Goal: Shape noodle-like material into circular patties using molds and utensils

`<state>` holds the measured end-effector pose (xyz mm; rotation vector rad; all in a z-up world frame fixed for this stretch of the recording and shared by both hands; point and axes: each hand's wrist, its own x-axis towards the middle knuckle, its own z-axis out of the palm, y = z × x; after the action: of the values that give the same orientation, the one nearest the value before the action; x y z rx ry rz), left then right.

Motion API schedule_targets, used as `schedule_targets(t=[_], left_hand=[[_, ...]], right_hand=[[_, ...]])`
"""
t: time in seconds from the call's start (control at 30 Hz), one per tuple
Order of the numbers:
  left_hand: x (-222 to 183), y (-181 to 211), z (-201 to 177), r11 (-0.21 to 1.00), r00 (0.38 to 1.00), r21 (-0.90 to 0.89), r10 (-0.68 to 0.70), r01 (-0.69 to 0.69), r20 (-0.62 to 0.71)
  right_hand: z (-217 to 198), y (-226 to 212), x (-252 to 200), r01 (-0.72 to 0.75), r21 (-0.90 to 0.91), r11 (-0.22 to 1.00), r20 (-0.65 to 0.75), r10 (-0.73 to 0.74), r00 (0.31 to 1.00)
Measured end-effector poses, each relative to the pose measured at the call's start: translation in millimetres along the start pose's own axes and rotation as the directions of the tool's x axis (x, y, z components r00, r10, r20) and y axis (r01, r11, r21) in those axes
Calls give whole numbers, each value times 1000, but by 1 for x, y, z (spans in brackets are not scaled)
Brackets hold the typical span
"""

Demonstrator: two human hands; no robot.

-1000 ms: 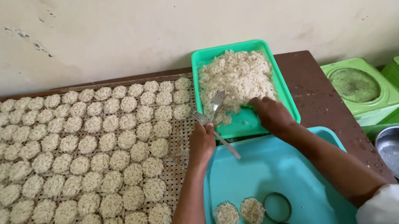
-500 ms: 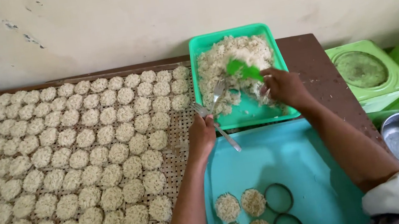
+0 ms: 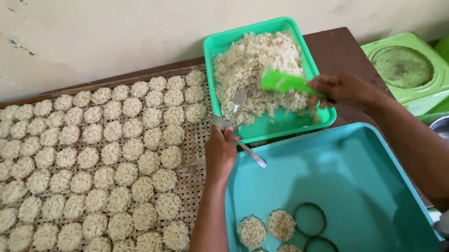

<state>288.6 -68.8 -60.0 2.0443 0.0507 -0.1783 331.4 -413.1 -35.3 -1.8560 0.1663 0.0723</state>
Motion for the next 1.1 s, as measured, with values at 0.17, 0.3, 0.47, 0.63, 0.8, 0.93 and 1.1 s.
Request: schedule_targets(t=[0.17,0.3,0.47,0.63,0.8,0.93,1.1], left_hand=[[2,-5,2,1000,1000,-5,14,-14,-4],[3,-4,3,1000,1000,21,9,-9,-5],[0,0,-1,1000,1000,-9,14,-15,-2],[-2,4,-2,1000,1000,-20,23,-23,-10],[-3,3,-1,999,1000,-39,6,-6,19],[-3,5,-1,999,1000,-40,18,-18,10],[-4,8,-2,999,999,-33,37,-37,10]], right_hand=[[8,4,10,171,-810,561,236,45,971],[19,-26,4,240,-865,440,320,117,940],[26,-55,16,168,-968,187,175,21,984],[15,-20,68,288,-901,324,106,-478,872],[46,-5,76,337,-845,415,134,-445,885],[44,10,89,324,-870,371,130,-462,877],[24,0,78,257,-875,410,67,-423,904]])
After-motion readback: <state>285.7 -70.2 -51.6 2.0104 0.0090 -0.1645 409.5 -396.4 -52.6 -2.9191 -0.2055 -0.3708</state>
